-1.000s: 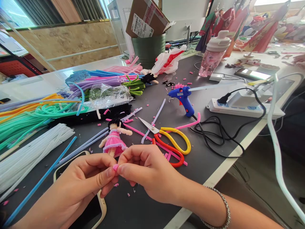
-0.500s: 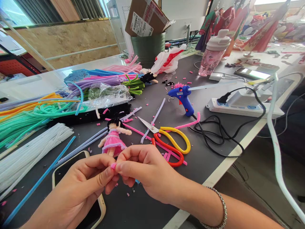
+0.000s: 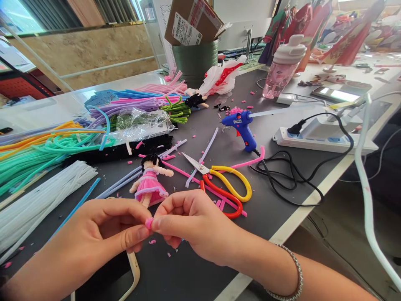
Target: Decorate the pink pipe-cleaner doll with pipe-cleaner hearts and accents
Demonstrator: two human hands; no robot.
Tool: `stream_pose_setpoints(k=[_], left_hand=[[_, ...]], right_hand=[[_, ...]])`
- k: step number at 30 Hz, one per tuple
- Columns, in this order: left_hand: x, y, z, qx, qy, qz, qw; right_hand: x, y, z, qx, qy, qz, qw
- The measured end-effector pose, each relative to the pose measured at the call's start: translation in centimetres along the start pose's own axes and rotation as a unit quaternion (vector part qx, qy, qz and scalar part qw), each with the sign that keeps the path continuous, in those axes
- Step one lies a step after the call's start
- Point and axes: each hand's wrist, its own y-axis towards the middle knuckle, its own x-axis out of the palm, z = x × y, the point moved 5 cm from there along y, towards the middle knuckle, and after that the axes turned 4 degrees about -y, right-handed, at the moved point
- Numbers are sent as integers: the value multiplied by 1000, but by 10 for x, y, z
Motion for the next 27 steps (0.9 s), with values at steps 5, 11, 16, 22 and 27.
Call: stream_pose_setpoints(k=[5,11,16,22,27], left_hand=[[-8,-4,9,91,70,11,993],[-9,-2,15,145,169,-27,975],[-8,-3,21,183,170,-4,968],[-8,-5,21,168,105,23,980],[-9,-4,22,172,92,26,980]], right_hand=[[-1,0,0,22,-19,12,1000],[-2,0,4,36,-23,0,999],[-1,1,-1,20,-6,3,1000],[0,-1,-5,8,-2,3,1000],[0,-3,-6,9,2,6,1000]])
